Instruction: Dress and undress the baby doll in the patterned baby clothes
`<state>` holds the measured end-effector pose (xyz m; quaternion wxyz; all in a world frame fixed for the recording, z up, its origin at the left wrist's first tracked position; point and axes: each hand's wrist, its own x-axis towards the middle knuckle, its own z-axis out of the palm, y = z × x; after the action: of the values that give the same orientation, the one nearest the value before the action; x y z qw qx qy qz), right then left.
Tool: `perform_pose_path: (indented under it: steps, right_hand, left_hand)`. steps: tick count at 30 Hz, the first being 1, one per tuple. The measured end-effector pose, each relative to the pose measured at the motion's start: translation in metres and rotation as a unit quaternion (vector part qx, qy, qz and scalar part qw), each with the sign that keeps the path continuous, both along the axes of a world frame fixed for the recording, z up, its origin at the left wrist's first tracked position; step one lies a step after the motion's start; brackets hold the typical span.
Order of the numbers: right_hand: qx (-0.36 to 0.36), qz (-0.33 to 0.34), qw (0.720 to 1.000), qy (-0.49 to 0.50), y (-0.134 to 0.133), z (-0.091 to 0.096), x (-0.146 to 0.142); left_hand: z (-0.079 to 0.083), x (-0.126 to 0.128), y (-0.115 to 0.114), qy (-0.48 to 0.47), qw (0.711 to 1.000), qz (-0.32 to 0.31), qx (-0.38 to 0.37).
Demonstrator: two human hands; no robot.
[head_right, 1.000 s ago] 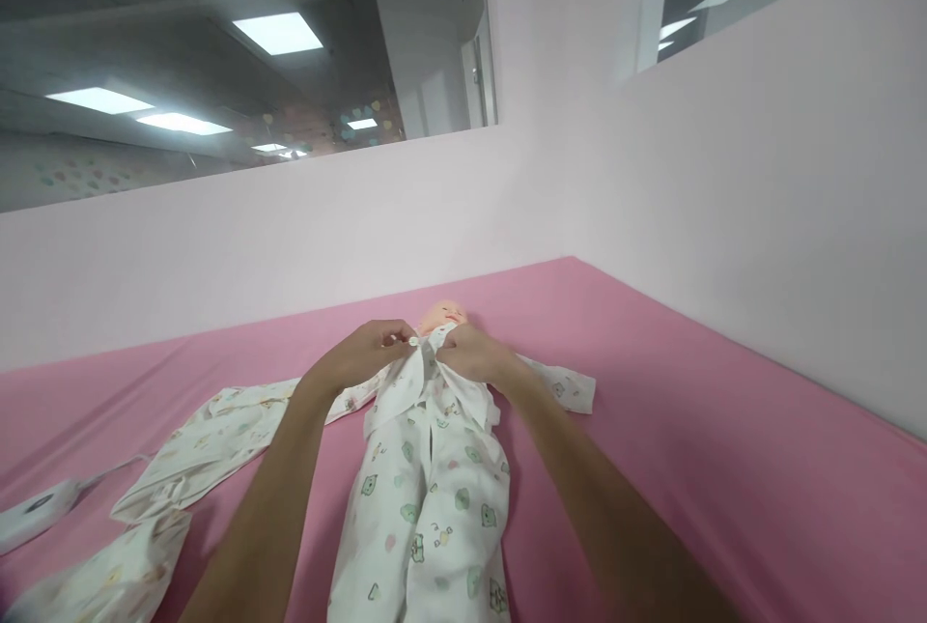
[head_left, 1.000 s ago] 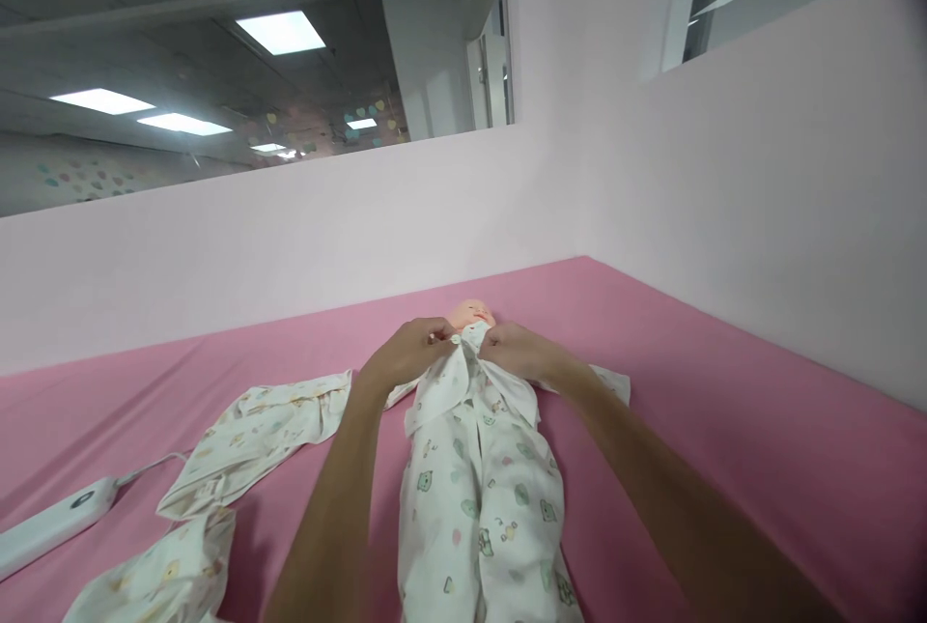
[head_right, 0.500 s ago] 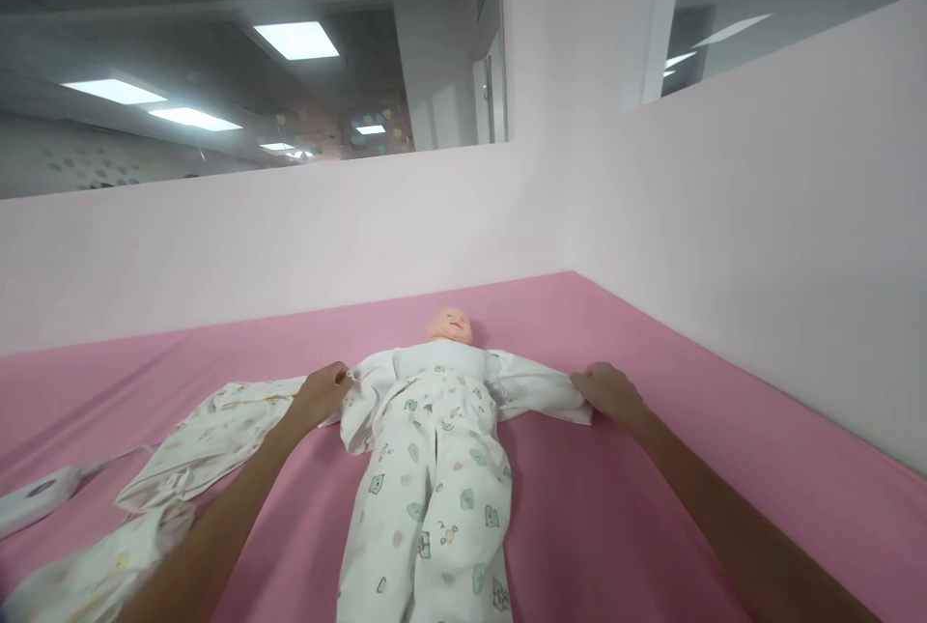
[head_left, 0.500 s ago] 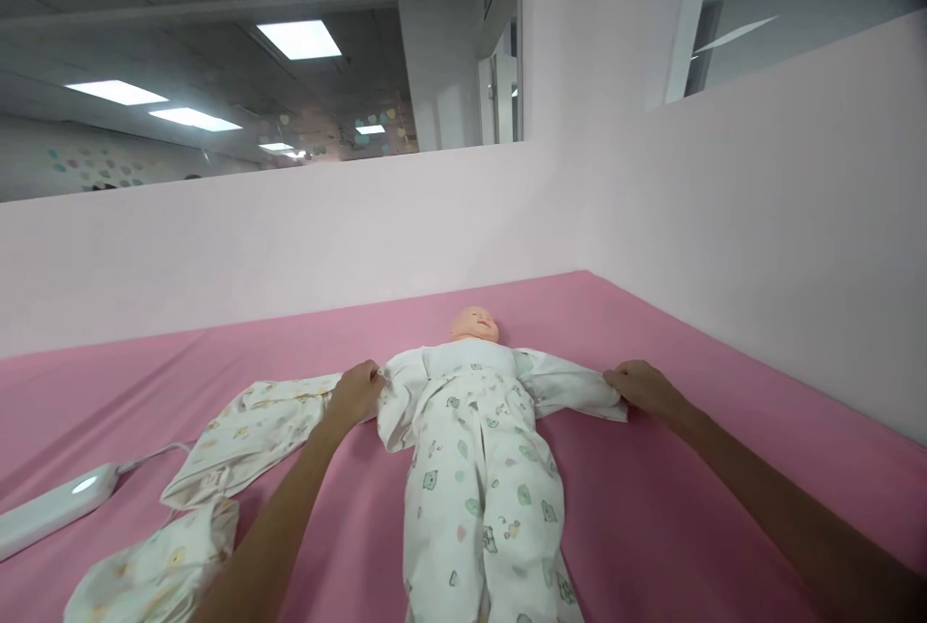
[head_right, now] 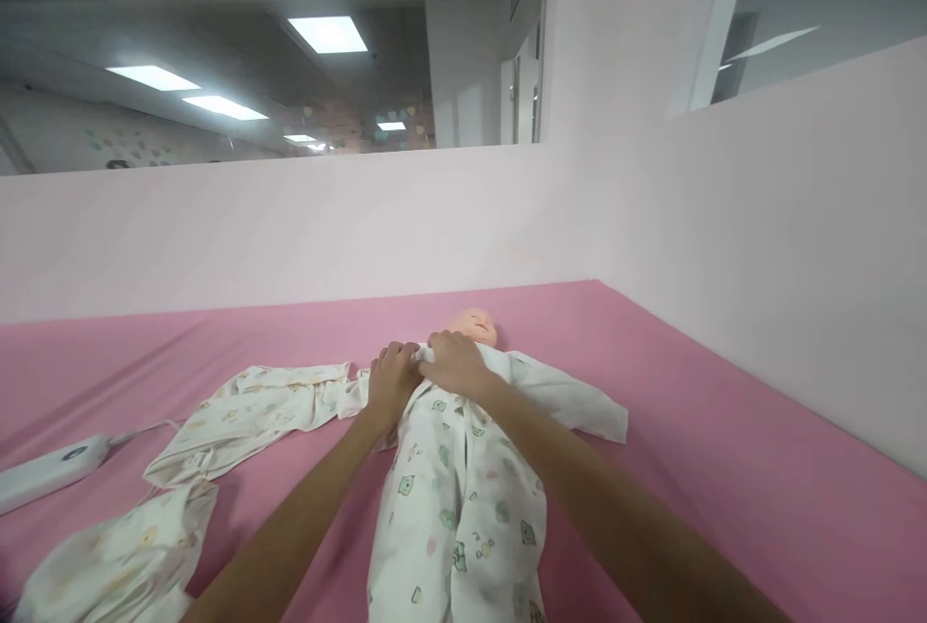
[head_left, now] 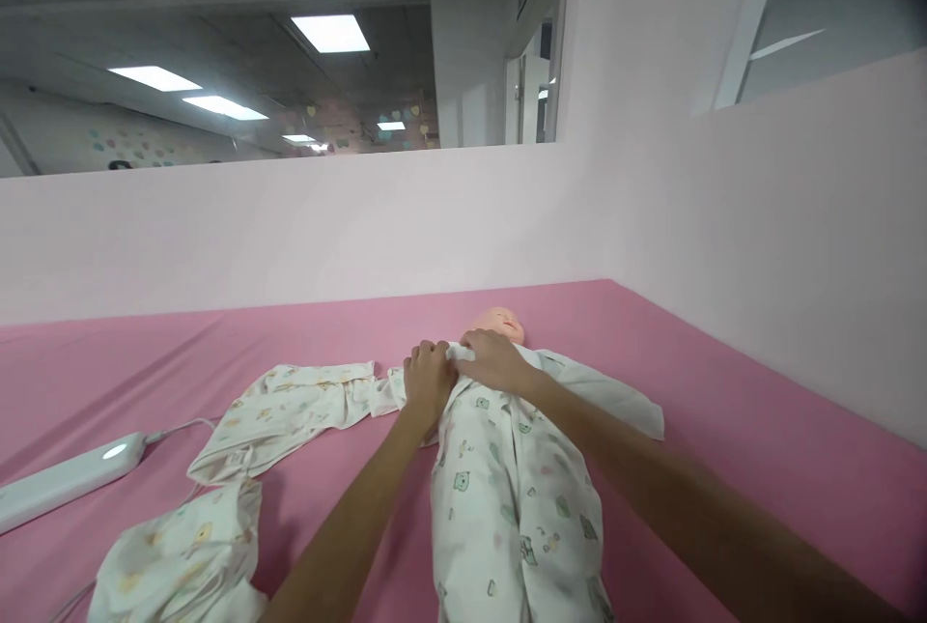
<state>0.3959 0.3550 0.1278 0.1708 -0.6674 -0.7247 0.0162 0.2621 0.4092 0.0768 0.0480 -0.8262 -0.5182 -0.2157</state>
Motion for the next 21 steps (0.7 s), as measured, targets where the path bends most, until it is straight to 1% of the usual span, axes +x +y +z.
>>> perform_pose_path:
  steps: [3, 6, 8, 11, 15, 19, 21]
  right_hand:
    - [-0.056, 0.045, 0.996, -0.057, 0.024, -0.003, -0.023]
    - [-0.098, 0.065, 0.988, -0.098, 0.039, -0.011, -0.033]
    - [-0.111, 0.061, 0.985, -0.117, 0.046, -0.016, -0.037]
    - [-0.120, 0.028, 0.983, -0.137, 0.054, -0.022, -0.040]
    - [-0.127, 0.006, 0.980, -0.151, 0.054, -0.020, -0.032]
    - [-0.116, 0.006, 0.981, -0.157, 0.045, -0.011, -0.011]
    - [-0.111, 0.001, 0.980, -0.164, 0.043, -0.010, -0.006]
  left_hand:
    - [-0.009, -0.003, 0.003, 0.011, 1.000, 0.021, 0.007]
    - [-0.018, -0.015, 0.002, 0.024, 0.999, 0.021, 0.017]
    - [-0.021, -0.021, 0.000, 0.032, 0.999, 0.020, 0.027]
    - [-0.022, -0.027, -0.001, 0.037, 0.998, 0.030, 0.033]
    - [-0.023, -0.042, 0.003, 0.015, 0.998, 0.054, 0.010]
    - [-0.030, -0.067, 0.013, -0.021, 0.997, 0.074, -0.022]
    - [-0.034, -0.074, 0.017, -0.038, 0.996, 0.074, -0.042]
